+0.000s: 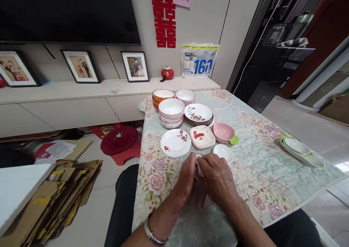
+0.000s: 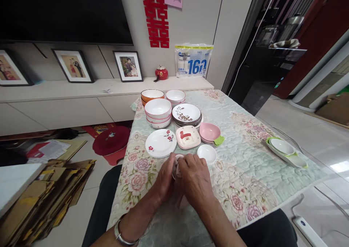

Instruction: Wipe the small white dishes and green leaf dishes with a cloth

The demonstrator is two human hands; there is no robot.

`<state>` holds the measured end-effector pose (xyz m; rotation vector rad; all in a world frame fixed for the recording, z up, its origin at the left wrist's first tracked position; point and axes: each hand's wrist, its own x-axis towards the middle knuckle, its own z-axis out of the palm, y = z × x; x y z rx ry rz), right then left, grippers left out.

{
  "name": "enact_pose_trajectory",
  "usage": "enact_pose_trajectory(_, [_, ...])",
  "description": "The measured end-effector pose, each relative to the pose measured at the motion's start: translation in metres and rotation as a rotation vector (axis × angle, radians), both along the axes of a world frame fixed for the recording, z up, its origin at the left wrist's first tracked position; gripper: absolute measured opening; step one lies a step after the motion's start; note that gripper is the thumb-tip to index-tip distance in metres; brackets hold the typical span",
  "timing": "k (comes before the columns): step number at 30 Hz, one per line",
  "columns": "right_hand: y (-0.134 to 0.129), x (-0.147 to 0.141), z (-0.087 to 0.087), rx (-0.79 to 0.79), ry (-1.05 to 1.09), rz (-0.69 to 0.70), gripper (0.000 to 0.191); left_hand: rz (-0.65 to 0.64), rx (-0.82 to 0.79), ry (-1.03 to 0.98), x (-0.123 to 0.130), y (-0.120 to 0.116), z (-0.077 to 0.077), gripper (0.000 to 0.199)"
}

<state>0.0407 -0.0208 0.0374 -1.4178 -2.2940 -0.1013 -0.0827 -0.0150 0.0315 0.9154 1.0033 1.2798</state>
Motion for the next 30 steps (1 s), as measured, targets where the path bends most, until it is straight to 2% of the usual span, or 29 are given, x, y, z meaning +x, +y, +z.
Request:
enact_pose_trajectory(3, [0.000,0.001,0.000,-0.139,0.049,-0.011,0.009,-0.016,0.176,0.216,-0.002,-0.002,-0.002,0.036])
enact_pose_trajectory(6, [0.002,0.006,0.001,-0.268,0.172,0.083,0.015,-0.022,0.170,0.250,0.001,-0.004,-0.003,0.038])
enact_pose_trajectory(10, [0.006,0.009,0.001,-0.245,0.368,0.205,0.016,-0.042,0.159,0.221,0.001,-0.003,-0.003,0.043])
enact_pose_trajectory(12, [0.006,0.006,0.000,-0.249,0.520,0.212,0.014,-0.058,0.169,0.205,0.000,-0.002,-0.005,0.046])
enact_pose_trajectory(14, [0.005,0.002,0.000,-0.317,0.663,0.175,0.021,-0.051,0.177,0.205,-0.002,-0.001,-0.007,0.048])
enact_pose_trajectory(17, [0.001,-0.002,0.006,-0.440,0.742,0.163,0.027,0.008,0.101,0.188,-0.004,-0.001,-0.008,0.052])
enact_pose_trajectory(21, [-0.002,0.001,0.017,-0.497,0.687,0.308,0.022,0.071,-0.141,0.004,-0.003,0.001,-0.001,0.063])
enact_pose_trajectory(24, [-0.003,0.002,0.017,-0.376,0.515,0.366,0.023,0.094,-0.265,-0.141,-0.001,0.005,0.004,0.062])
enact_pose_trajectory(28, [-0.004,-0.002,0.001,-0.158,0.253,0.272,0.026,0.182,-0.336,-0.245,0.002,0.010,0.002,0.057])
enact_pose_trajectory(30, [-0.004,-0.005,-0.007,-0.064,0.194,0.215,0.022,0.203,-0.358,-0.284,0.003,0.011,0.000,0.057])
